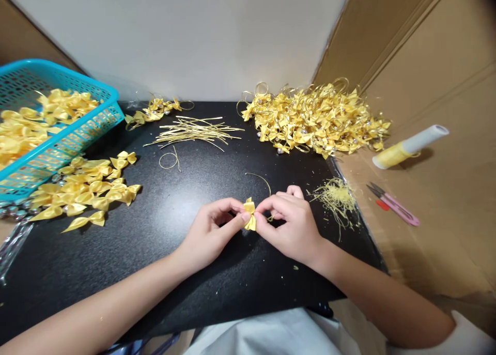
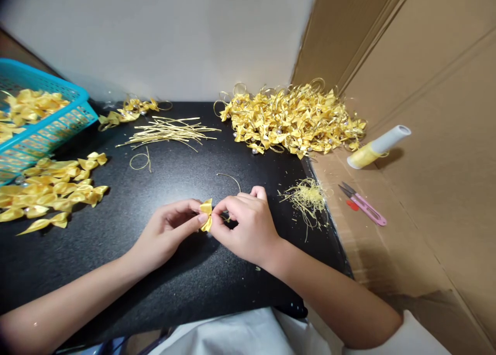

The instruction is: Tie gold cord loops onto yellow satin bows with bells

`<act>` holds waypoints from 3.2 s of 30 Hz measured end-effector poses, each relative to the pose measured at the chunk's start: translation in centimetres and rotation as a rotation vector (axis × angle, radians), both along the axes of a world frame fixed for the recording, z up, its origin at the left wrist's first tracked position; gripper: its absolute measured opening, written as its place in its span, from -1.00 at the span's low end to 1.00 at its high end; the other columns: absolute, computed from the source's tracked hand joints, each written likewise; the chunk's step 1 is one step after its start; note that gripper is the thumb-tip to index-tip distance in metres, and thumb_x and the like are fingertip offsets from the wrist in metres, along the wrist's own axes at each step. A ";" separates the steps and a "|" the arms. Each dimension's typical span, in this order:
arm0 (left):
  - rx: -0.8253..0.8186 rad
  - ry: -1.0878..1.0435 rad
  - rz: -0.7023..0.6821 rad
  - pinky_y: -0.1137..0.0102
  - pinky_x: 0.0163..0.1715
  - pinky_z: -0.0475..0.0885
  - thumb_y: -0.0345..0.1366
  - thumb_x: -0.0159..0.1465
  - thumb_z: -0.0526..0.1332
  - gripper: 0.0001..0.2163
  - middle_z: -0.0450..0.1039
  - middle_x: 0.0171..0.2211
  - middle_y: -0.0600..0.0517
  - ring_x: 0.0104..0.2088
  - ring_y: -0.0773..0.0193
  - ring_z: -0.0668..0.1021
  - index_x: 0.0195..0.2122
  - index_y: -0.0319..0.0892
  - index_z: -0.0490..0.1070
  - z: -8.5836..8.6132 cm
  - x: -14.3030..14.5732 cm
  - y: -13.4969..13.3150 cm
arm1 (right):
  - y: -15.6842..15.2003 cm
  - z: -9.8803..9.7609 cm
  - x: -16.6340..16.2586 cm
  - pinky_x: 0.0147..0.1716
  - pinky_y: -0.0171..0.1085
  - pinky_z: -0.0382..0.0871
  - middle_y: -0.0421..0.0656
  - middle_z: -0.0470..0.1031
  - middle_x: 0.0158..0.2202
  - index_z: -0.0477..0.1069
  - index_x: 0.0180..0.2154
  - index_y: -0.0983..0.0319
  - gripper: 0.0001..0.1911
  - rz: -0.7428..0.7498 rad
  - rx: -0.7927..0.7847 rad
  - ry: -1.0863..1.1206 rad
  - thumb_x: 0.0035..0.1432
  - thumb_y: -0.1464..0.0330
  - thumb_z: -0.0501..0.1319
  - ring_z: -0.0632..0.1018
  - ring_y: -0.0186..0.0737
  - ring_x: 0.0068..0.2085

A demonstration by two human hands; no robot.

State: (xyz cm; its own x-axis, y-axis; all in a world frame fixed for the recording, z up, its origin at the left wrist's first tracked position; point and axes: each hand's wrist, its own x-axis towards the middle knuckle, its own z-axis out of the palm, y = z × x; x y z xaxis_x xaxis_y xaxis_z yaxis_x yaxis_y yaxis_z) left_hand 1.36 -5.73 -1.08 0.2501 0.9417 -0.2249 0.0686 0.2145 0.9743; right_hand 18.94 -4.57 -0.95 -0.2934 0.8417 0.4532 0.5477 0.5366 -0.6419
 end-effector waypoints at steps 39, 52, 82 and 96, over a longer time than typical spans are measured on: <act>-0.212 -0.258 -0.050 0.38 -0.26 0.29 -0.19 0.12 0.34 -0.81 0.41 -0.48 0.05 -0.39 0.30 0.42 -0.46 -0.21 0.48 -0.4 -0.6 0.7 | 0.2 0.4 0.4 -0.29 -0.26 0.06 -0.32 0.27 -0.58 0.19 -0.51 0.23 -0.73 0.283 -0.292 0.046 0.26 0.38 0.00 0.26 -0.42 -0.52; -0.357 -0.538 -0.157 0.45 -0.31 0.23 -0.19 0.09 0.39 -0.79 0.37 -0.46 0.04 -0.40 0.35 0.34 -0.43 -0.26 0.52 -0.8 -0.2 0.5 | 0.5 0.3 0.3 -0.52 -0.35 0.10 -0.31 0.15 -0.62 0.08 -0.56 0.19 -0.73 0.478 -0.454 0.324 0.18 0.41 0.01 0.21 -0.41 -0.57; -0.176 -0.243 -0.083 0.46 -0.36 0.23 -0.19 0.16 0.34 -0.80 0.37 -0.47 0.10 -0.42 0.39 0.34 -0.41 -0.22 0.44 -0.5 -0.2 0.0 | -0.1 0.8 0.6 0.00 -0.06 0.29 -0.08 0.45 -0.10 0.47 -0.07 0.21 -0.73 0.154 -0.049 0.167 0.16 0.41 0.20 0.44 -0.14 -0.03; -0.259 -0.141 -0.199 0.45 -0.44 0.18 -0.18 0.11 0.32 -0.80 0.34 -0.52 0.09 -0.47 0.38 0.30 -0.46 -0.24 0.47 0.1 -0.1 0.5 | 1.5 -0.3 0.3 -0.30 -0.29 0.31 -0.21 0.40 -0.36 0.43 -0.49 0.25 -0.70 0.410 -0.636 0.479 0.15 0.18 0.29 0.43 -0.36 -0.34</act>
